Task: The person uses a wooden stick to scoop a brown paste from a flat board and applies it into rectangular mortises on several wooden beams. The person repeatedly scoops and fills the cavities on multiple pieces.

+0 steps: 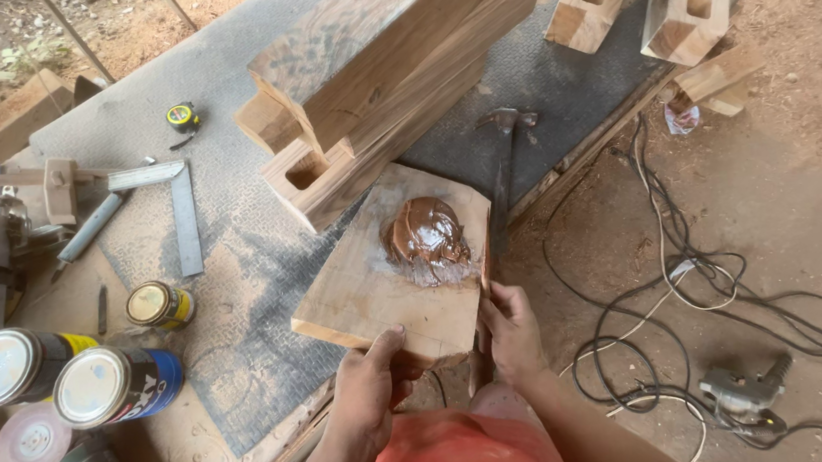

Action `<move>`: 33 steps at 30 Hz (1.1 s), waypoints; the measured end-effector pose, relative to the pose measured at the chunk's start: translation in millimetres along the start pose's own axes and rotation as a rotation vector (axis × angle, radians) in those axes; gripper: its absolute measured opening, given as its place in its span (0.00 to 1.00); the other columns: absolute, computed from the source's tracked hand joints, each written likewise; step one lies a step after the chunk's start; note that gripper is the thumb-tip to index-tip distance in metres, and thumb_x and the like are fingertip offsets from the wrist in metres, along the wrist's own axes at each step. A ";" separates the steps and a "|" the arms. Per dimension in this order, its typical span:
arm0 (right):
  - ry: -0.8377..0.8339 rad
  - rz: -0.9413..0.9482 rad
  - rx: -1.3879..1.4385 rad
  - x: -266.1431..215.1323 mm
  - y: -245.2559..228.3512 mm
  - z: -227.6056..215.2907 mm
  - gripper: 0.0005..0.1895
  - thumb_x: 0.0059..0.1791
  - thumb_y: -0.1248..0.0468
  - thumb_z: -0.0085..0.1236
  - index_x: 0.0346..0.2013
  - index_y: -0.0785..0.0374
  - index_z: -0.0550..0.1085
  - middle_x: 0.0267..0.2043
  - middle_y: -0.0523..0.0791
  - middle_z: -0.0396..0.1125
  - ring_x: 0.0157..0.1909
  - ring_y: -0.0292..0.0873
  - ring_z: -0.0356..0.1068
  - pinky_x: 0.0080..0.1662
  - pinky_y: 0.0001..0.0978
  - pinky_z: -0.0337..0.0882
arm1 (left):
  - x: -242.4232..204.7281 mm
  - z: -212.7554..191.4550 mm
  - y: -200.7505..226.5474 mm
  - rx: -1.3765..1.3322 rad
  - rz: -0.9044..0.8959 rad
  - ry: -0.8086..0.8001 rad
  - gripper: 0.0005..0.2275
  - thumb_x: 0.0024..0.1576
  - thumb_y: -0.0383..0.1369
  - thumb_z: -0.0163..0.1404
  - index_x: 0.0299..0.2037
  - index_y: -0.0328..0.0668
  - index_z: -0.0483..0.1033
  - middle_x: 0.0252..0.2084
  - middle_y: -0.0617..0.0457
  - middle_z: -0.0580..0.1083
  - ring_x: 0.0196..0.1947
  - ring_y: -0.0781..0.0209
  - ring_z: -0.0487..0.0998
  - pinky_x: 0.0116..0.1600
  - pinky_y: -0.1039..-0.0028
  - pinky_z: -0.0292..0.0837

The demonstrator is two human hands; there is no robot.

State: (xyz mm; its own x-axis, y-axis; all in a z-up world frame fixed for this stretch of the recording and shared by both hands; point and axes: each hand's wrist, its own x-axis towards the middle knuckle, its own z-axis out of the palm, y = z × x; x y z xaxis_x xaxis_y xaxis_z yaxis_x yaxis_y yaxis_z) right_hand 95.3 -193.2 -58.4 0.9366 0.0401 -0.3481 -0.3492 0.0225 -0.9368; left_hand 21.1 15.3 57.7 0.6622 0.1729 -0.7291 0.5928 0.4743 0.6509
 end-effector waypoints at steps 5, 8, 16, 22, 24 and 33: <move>-0.035 -0.158 -0.287 -30.0 37.0 -41.4 0.15 0.51 0.67 0.54 0.52 0.69 0.70 0.39 0.40 0.69 0.39 0.30 0.69 0.43 0.23 0.70 | 2.7 -2.9 -2.1 -0.018 0.030 -0.045 0.16 0.59 0.39 0.50 0.32 0.30 0.79 0.26 0.47 0.78 0.23 0.65 0.71 0.27 0.76 0.64; 0.015 0.117 -0.151 -47.8 50.5 -71.3 0.17 0.52 0.66 0.53 0.55 0.67 0.70 0.30 0.46 0.66 0.28 0.38 0.63 0.32 0.32 0.64 | 5.1 -6.7 -6.6 -0.034 0.042 -0.038 0.15 0.58 0.39 0.51 0.34 0.30 0.78 0.27 0.47 0.78 0.25 0.63 0.72 0.28 0.74 0.65; -0.217 -0.134 -0.509 -73.0 -32.9 -102.3 0.13 0.50 0.61 0.55 0.46 0.64 0.76 0.33 0.44 0.74 0.34 0.36 0.72 0.38 0.32 0.73 | 20.3 -23.4 -26.0 -0.047 -0.038 -0.017 0.14 0.59 0.38 0.51 0.37 0.29 0.77 0.29 0.46 0.76 0.27 0.60 0.75 0.29 0.71 0.68; -0.204 0.061 -1.025 -35.3 -84.0 -91.5 0.14 0.53 0.54 0.52 0.44 0.59 0.78 0.30 0.45 0.74 0.30 0.41 0.70 0.36 0.38 0.70 | 32.5 -39.1 -46.8 -0.049 -0.072 0.005 0.13 0.60 0.37 0.49 0.36 0.31 0.76 0.28 0.43 0.77 0.25 0.59 0.74 0.28 0.72 0.64; -0.138 -0.125 -0.964 -20.0 -84.6 -89.7 0.15 0.53 0.54 0.53 0.43 0.62 0.77 0.31 0.47 0.73 0.31 0.42 0.71 0.36 0.36 0.71 | 36.1 -45.1 -55.6 -0.050 -0.074 0.038 0.12 0.60 0.37 0.49 0.37 0.33 0.76 0.27 0.45 0.77 0.25 0.60 0.74 0.29 0.72 0.65; -0.439 -0.143 -0.909 -23.9 -44.1 -32.5 0.14 0.48 0.53 0.60 0.39 0.59 0.79 0.33 0.48 0.76 0.35 0.46 0.76 0.39 0.38 0.73 | 63.6 -105.6 -97.4 -0.037 -0.074 0.276 0.15 0.60 0.42 0.52 0.46 0.37 0.76 0.38 0.50 0.79 0.34 0.63 0.75 0.38 0.74 0.67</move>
State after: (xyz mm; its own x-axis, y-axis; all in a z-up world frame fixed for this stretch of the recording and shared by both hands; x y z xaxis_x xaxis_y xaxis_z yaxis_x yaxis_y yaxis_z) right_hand 89.3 -227.6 -9.8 0.8101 0.4636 -0.3590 0.0911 -0.7044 -0.7040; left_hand -42.9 71.3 -74.5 0.4652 0.3627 -0.8075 0.6140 0.5249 0.5895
